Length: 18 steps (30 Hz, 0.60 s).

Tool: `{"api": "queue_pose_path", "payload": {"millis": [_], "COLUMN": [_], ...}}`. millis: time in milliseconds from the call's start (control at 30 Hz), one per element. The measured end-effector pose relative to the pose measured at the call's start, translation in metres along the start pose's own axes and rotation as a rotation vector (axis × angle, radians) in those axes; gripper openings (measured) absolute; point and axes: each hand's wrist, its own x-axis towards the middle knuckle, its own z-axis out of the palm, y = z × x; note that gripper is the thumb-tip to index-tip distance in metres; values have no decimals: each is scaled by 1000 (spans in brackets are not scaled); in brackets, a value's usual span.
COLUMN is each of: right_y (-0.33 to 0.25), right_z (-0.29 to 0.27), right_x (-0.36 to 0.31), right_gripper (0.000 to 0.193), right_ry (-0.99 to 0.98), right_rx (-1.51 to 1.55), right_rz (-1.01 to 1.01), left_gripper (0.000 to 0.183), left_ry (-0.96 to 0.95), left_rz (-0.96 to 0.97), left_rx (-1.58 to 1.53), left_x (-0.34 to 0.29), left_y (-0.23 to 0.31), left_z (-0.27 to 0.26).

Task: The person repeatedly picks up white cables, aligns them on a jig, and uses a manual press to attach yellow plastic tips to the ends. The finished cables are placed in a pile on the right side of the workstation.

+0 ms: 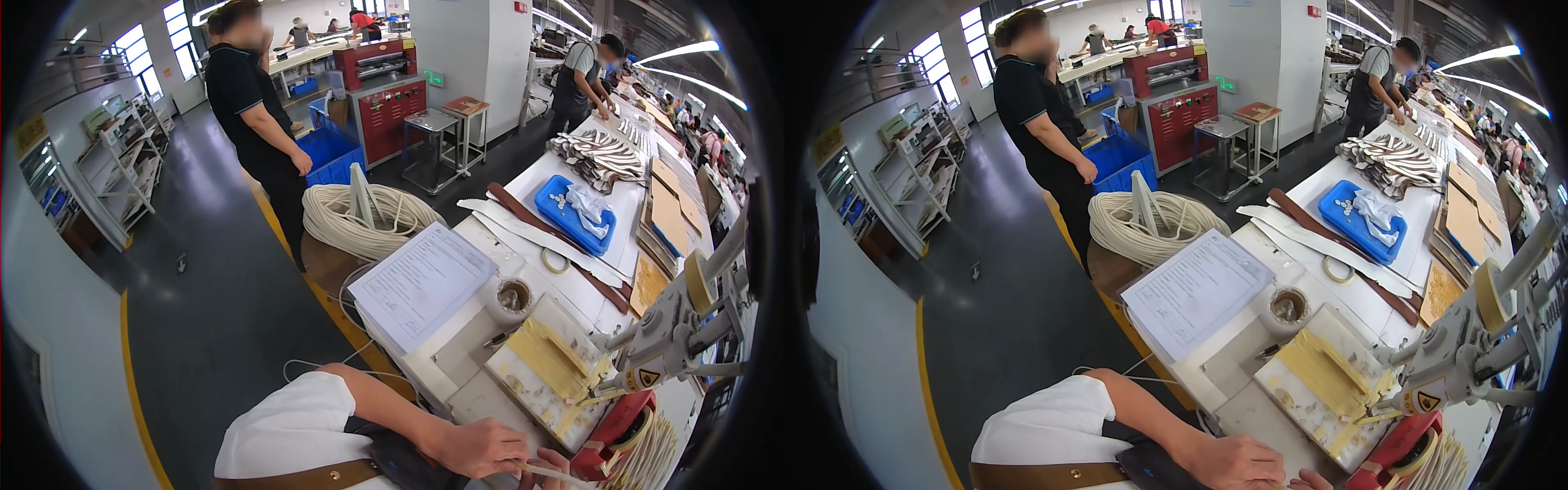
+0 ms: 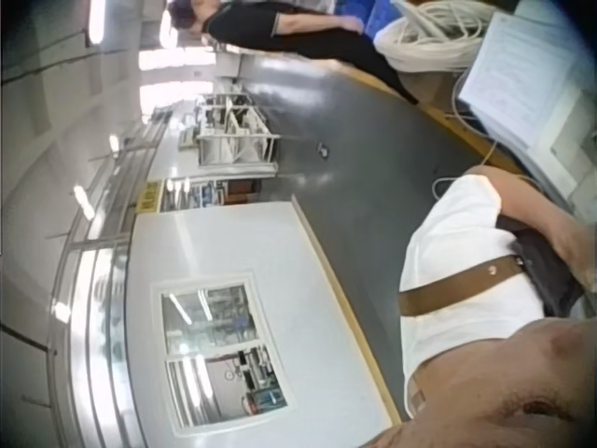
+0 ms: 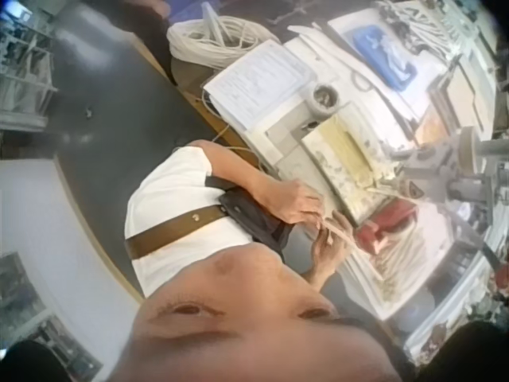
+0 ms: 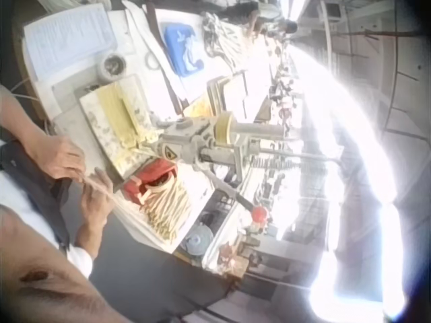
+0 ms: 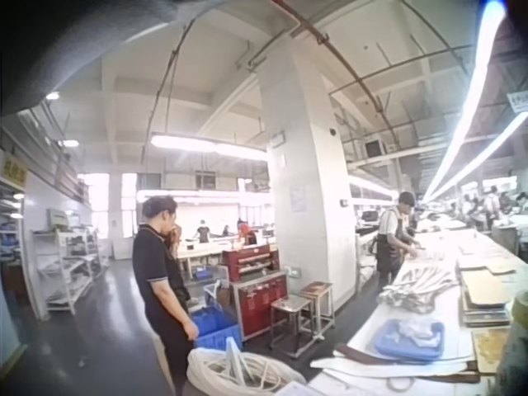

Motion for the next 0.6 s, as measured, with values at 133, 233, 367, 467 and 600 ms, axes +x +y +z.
{"api": "queue_pose_path", "payload": {"millis": [133, 233, 367, 467, 600], "right_y": [31, 42, 35, 37, 40], "right_z": [21, 23, 23, 26, 34], "right_x": [1, 0, 7, -3, -18], "right_gripper": [6, 16, 25, 26, 48], "right_ry": [207, 176, 156, 151, 159], "right_rx": [-19, 19, 116, 222, 517], "right_rz": [-189, -111, -95, -35, 206], "left_gripper": [12, 12, 18, 24, 27], "left_ry": [-60, -177, -312, -497, -611], "left_rz": [-111, -190, -543, -901, -1212], "left_rx": [-59, -23, -409, -770, -1200], "left_x": [7, 1, 9, 14, 9], "left_y": [8, -4, 4, -2, -18], "left_z": [-11, -4, -22, -25, -17]}}
